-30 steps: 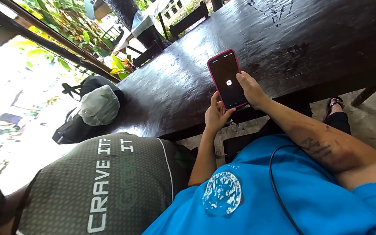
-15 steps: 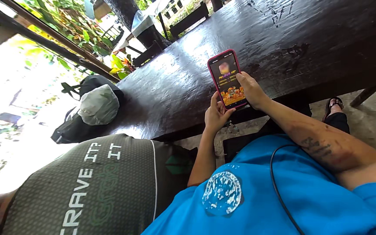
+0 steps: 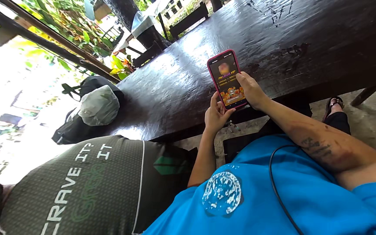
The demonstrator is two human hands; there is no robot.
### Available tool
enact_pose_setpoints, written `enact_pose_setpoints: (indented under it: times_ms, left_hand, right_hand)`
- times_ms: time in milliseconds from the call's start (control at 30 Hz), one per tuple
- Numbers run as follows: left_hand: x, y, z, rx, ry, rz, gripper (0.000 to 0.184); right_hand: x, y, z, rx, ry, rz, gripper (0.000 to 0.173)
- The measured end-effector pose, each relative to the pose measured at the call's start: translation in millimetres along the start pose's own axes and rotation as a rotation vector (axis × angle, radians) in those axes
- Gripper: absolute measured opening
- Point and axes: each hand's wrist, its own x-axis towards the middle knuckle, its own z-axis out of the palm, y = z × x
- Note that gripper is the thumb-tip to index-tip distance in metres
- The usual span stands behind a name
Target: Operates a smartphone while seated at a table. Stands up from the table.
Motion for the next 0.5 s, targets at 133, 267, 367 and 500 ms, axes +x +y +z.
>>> enact_pose_setpoints:
  times_ms: [133, 267, 367, 500]
  left_hand:
    - [-1.2, 2.2, -1.5, 0.002, -0.007, -0.003, 0.088]
    - [-3.5, 7.5, -3.8, 0.012, -0.022, -0.032, 0.088]
    - [-3.6, 5.6, -3.1, 0.010, -0.021, -0.025, 0.088]
    - [-3.2, 5.4, -3.2, 0.004, -0.024, -0.034, 0.088]
  right_hand:
    - [-0.9, -0.4, 0.9, 0.009, 0.004, 0.001, 0.043]
    - [-0.5, 0.7, 1.1, 0.018, 0.008, -0.002, 0.042]
    - [-1.0, 0.6, 1.0, 0.017, 0.006, -0.006, 0.043]
    - [-1.2, 0.4, 1.4, 0.017, 0.009, -0.004, 0.042]
